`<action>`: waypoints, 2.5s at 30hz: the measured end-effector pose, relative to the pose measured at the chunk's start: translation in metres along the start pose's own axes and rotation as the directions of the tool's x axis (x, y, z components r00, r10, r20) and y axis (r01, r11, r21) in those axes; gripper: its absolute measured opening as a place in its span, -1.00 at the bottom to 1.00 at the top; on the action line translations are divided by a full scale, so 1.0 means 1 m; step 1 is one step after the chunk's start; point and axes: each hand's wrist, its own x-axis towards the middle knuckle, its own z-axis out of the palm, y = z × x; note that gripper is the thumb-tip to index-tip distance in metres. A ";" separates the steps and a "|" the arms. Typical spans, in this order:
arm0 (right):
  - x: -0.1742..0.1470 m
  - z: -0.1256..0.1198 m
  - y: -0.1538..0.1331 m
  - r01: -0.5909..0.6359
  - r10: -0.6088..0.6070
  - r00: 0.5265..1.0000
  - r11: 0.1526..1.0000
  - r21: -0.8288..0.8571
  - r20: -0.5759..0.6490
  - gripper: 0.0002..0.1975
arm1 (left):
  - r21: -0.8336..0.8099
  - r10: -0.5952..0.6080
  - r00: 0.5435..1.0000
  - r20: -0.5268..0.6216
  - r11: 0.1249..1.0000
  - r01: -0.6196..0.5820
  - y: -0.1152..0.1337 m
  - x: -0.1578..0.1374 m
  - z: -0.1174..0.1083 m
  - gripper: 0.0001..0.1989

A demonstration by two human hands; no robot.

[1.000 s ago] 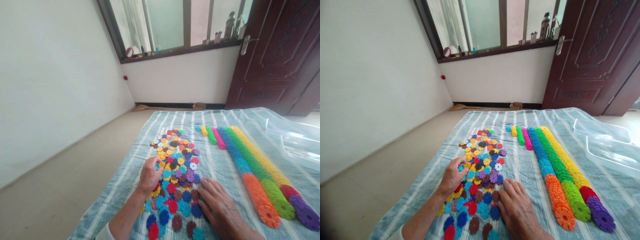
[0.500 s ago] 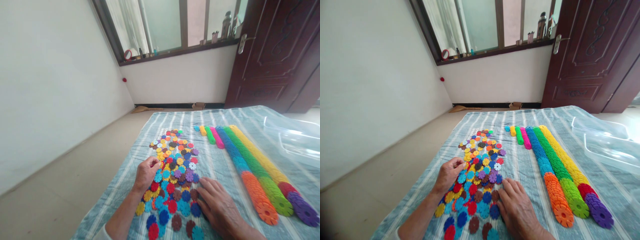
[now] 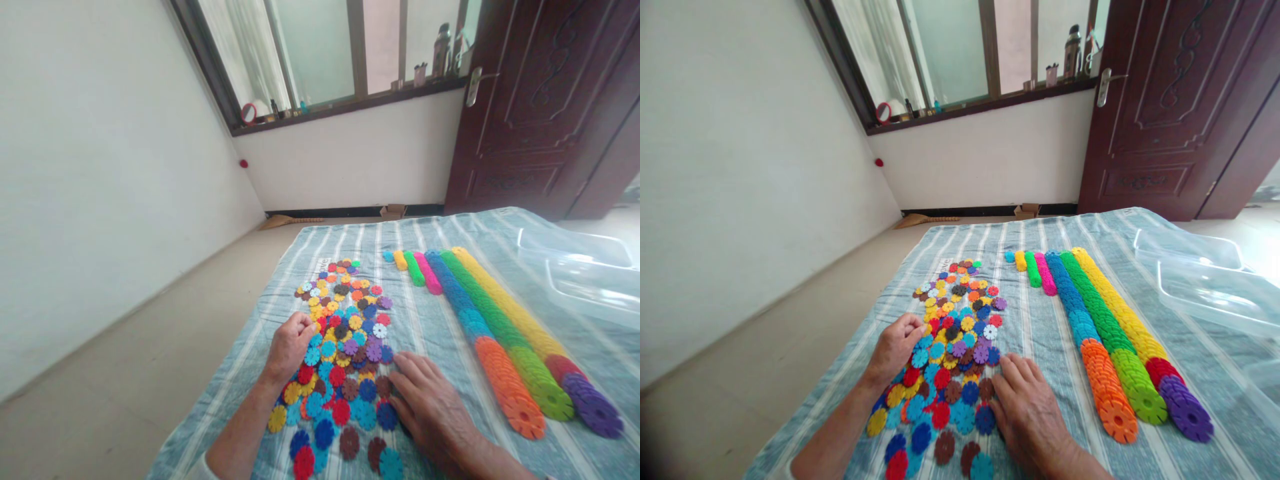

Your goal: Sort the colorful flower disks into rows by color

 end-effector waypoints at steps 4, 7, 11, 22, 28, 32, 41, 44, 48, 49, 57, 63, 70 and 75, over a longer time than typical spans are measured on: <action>0.001 0.000 -0.001 -0.009 0.009 1.000 1.000 0.013 0.005 -0.86 | -0.052 -0.056 0.996 0.076 0.997 0.060 0.006 0.004 -0.008 -0.79; 0.001 0.000 -0.002 -0.019 0.019 1.000 1.000 0.007 0.012 -0.84 | -0.079 -0.073 0.991 0.108 0.993 0.082 0.009 0.011 -0.013 -0.81; 0.002 0.000 -0.002 -0.008 0.007 1.000 1.000 0.007 0.007 -0.85 | -0.014 -0.021 1.000 0.012 1.000 0.021 0.004 0.029 -0.013 -0.83; 0.003 0.000 -0.001 0.003 -0.003 1.000 0.999 0.039 0.009 -0.87 | 0.301 0.000 0.998 0.055 0.954 -0.016 -0.001 0.060 0.008 -0.87; 0.003 0.000 0.000 -0.002 0.002 1.000 0.998 0.068 -0.006 -0.84 | 0.519 -0.048 0.984 0.171 0.854 -0.048 0.006 0.060 0.005 -0.81; 0.003 0.000 0.000 -0.014 0.014 1.000 0.998 0.068 0.006 -0.87 | 0.555 -0.021 0.965 0.263 0.821 -0.134 0.009 0.060 0.002 -0.83; 0.004 0.002 0.000 -0.015 0.015 1.000 0.999 0.033 0.015 -0.90 | 0.438 -0.090 0.942 0.325 0.896 -0.066 0.003 0.072 0.004 -0.84; 0.004 0.002 0.000 -0.018 0.018 1.000 0.999 0.046 0.008 -0.91 | 0.377 -0.062 0.944 0.324 0.924 -0.068 0.002 0.073 0.005 -0.91; 0.005 0.001 -0.001 -0.031 0.029 0.999 0.997 0.068 0.025 -0.91 | 0.358 -0.096 0.954 0.283 0.933 -0.012 0.004 0.071 0.003 -0.87; 0.005 0.000 -0.001 -0.034 0.032 0.999 0.997 0.068 0.031 -0.90 | 0.355 -0.110 0.956 0.272 0.935 0.007 0.005 0.071 0.002 -0.87; 0.006 -0.002 -0.003 -0.032 0.029 0.998 0.998 0.062 0.047 -0.88 | 0.185 -0.217 0.951 0.220 0.966 0.178 0.014 0.063 -0.010 -0.83; 0.004 0.001 -0.002 -0.041 0.040 0.999 0.998 0.049 0.035 -0.90 | 0.105 -0.220 0.953 0.207 0.974 0.201 0.015 0.061 -0.017 -0.78; 0.006 -0.001 -0.002 -0.039 0.037 0.999 0.998 0.049 0.039 -0.88 | 0.106 -0.180 0.965 0.193 0.981 0.161 0.014 0.070 -0.019 -0.76; 0.007 -0.002 -0.003 -0.039 0.036 0.998 0.997 0.060 0.053 -0.89 | 0.102 -0.143 0.965 0.219 0.987 0.123 0.024 0.073 -0.014 -0.73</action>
